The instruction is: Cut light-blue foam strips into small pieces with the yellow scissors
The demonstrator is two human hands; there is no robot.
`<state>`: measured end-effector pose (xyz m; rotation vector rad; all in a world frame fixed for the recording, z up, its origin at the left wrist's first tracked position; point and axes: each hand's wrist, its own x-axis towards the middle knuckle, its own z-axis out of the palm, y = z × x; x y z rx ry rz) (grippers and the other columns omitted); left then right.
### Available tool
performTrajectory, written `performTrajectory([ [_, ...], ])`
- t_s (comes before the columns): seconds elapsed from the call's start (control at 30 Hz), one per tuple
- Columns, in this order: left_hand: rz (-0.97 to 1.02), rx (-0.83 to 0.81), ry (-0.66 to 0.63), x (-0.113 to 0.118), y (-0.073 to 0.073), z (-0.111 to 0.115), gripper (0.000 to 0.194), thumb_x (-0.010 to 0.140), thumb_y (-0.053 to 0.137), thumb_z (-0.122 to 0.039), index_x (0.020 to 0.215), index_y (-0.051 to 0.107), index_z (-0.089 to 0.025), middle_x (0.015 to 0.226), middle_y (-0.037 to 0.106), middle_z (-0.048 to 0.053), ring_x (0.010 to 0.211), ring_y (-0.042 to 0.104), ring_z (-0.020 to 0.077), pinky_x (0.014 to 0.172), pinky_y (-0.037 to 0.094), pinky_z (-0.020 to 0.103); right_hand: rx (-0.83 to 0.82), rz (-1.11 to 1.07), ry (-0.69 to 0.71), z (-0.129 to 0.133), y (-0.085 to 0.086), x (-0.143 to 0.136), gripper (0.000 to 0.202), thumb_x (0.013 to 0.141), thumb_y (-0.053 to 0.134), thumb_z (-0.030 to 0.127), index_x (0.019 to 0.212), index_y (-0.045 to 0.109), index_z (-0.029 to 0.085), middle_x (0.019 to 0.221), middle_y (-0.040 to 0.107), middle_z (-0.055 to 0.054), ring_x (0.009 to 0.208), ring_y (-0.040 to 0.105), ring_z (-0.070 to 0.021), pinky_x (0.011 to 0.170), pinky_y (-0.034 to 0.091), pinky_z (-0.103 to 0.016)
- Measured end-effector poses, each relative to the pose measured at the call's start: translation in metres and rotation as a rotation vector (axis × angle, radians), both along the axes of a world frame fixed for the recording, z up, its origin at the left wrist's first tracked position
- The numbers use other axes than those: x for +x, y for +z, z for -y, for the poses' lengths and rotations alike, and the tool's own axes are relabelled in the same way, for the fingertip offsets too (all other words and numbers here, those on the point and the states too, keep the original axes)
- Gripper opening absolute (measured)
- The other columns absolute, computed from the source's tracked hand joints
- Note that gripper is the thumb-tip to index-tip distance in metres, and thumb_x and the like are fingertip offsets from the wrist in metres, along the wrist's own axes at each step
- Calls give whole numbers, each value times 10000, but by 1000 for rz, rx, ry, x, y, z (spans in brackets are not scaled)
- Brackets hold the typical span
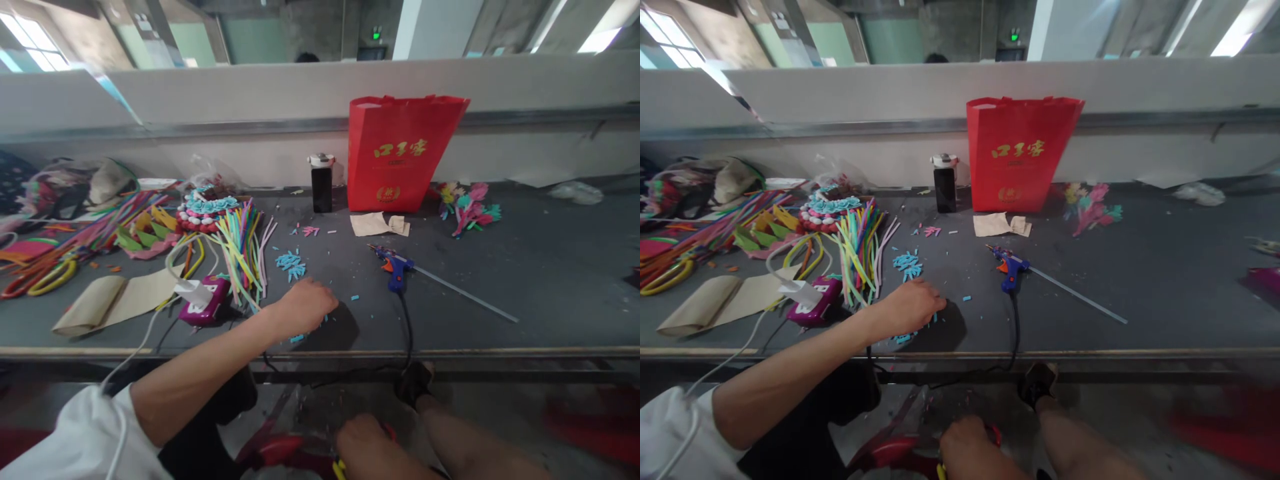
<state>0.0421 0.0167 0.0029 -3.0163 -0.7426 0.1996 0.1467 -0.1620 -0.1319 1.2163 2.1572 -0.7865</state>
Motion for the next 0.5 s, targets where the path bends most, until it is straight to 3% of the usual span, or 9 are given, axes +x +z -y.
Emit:
performTrajectory([
  [0.13,-22,24,-81,6,-1,-1,135,701,586,-87,768,667,-172,764,695,93,764,640,239,736,436,349,7,-42,27,3,3,-2,217,741,659,156,932,757,125,879,756,-173,828,730,-316,686,578,-401],
  [0.23,134,-64,-45,1,1,-8,131,701,544,-98,723,643,-181,769,682,63,756,622,211,703,430,318,47,-108,27,5,6,1,275,739,649,164,1000,735,158,908,756,-148,868,722,-306,712,559,-370],
  [0.37,590,-360,229,-19,7,-15,91,670,544,-123,701,609,-179,700,618,1,673,565,144,639,411,256,84,-255,14,1,19,18,282,772,651,329,1043,704,273,936,760,-51,885,712,-237,708,504,-262],
  [0.43,824,-574,388,-32,7,-16,26,681,569,-163,690,591,-172,646,576,-20,620,530,119,605,398,240,102,-468,-50,-6,33,31,223,797,630,402,986,706,311,864,755,14,784,702,-174,619,440,-196],
  [0.5,1021,-783,514,-44,2,-16,35,677,606,-190,684,581,-166,612,556,-32,581,504,104,584,384,233,144,-589,-83,-14,51,44,167,783,645,356,921,713,291,750,725,51,672,660,-127,555,370,-172],
])
